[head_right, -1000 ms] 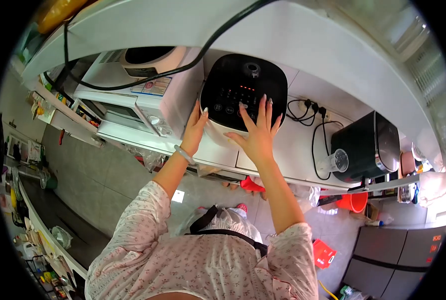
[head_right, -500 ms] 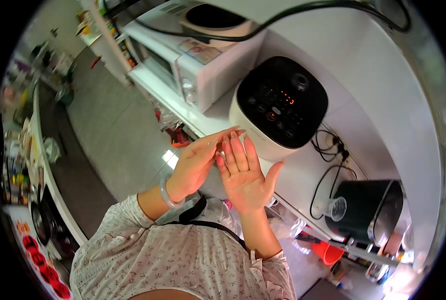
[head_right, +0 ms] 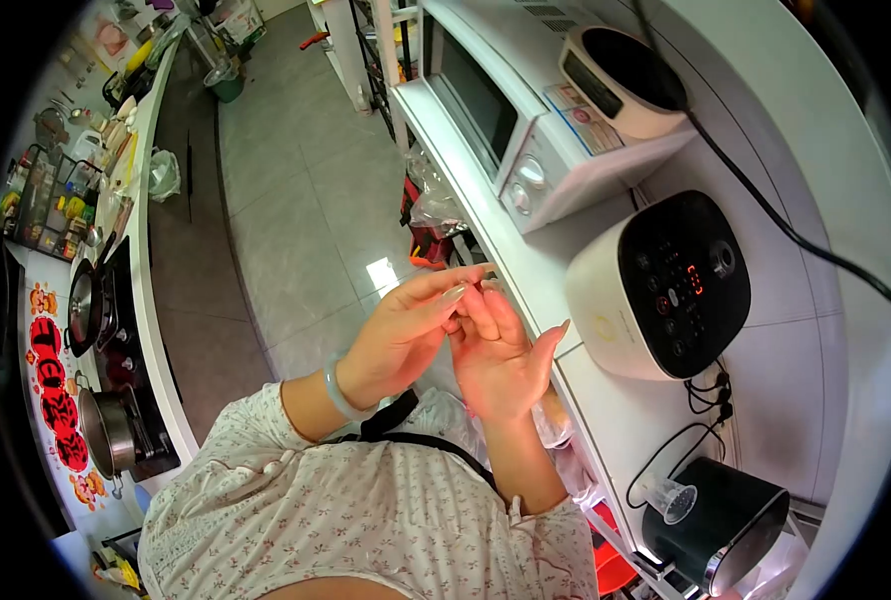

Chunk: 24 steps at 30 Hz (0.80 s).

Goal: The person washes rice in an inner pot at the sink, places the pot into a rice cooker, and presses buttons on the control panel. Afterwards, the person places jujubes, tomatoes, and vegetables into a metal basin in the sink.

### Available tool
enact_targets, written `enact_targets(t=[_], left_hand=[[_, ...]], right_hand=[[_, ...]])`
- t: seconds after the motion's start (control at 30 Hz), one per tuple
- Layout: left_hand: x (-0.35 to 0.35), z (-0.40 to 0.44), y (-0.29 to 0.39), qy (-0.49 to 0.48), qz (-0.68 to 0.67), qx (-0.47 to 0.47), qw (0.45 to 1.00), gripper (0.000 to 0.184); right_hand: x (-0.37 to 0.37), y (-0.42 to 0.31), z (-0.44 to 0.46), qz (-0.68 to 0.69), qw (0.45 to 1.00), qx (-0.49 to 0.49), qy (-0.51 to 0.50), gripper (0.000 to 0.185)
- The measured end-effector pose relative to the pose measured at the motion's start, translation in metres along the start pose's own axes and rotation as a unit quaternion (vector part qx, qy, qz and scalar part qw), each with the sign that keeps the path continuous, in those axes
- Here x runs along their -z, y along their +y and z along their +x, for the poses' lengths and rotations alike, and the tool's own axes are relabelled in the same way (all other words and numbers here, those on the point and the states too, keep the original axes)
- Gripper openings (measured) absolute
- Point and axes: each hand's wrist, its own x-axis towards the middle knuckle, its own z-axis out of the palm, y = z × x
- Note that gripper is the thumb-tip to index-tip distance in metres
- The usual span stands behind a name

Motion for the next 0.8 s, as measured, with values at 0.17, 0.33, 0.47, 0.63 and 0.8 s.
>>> enact_targets(t=[0.17, 0.33, 0.47, 0.63, 0.8], left_hand=[[0.045, -0.002, 0.045, -0.037, 0.003, -0.022, 0.999, 0.032], [0.101, -0.005, 0.098, -0.031, -0.012, -0.024, 0.999, 0.030], [0.135, -0.010, 0.134, 0.012, 0.010, -0.072, 0.997, 0.028], [0.176, -0.015, 0.166, 0.127, 0.085, -0.146, 0.977, 0.025], [0.211, -0.023, 0.196, 0.229, 0.125, -0.211, 0.942, 0.019]], right_hand=[[-0.005, 0.049, 0.037, -0.062, 0.998, 0.027, -0.016, 0.067], [-0.013, 0.111, 0.084, -0.146, 0.987, 0.058, -0.031, 0.065], [-0.011, 0.154, 0.121, -0.154, 0.985, 0.058, -0.059, 0.065], [-0.013, 0.196, 0.160, -0.086, 0.995, -0.037, -0.037, 0.063], [-0.014, 0.233, 0.200, 0.029, 0.989, -0.140, -0.035, 0.058]])
